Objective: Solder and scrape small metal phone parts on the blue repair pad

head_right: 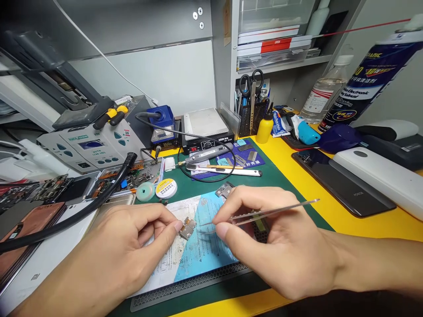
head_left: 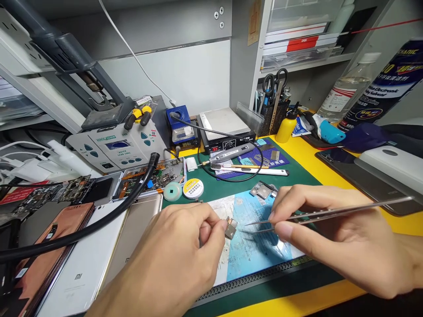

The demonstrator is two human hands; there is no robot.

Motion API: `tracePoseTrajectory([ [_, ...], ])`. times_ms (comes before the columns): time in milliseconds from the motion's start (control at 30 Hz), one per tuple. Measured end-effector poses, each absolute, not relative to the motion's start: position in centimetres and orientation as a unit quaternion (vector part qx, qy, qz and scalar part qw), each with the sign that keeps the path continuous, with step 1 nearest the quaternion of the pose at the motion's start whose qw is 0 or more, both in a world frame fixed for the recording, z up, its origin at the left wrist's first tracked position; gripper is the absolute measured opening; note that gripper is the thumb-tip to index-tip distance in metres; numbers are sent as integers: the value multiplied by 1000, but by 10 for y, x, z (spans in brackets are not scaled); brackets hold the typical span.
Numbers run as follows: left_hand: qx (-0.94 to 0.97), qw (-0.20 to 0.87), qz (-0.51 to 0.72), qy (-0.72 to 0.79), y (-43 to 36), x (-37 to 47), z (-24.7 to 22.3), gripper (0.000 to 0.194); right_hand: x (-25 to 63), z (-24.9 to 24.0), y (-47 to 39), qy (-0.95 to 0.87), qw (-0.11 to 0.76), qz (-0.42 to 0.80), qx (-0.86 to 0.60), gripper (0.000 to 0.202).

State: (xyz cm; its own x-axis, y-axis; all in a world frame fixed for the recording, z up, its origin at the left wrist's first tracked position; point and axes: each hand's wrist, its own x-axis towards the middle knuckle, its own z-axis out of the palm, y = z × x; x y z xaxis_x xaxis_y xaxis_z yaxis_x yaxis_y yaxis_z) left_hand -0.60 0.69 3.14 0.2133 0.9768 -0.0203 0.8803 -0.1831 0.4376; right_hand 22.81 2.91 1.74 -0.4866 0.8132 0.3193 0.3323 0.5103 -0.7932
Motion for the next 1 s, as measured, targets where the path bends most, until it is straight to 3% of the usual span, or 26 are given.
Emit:
tracePoseTrajectory([
  [667, 788, 114, 83, 599, 7, -9, 32, 32, 227, 19, 33, -749, 358, 375, -412, 17],
  [1000, 814, 104, 102, 562, 4, -16, 30, 10, 226, 19, 40, -657, 380, 487, -432, 29],
])
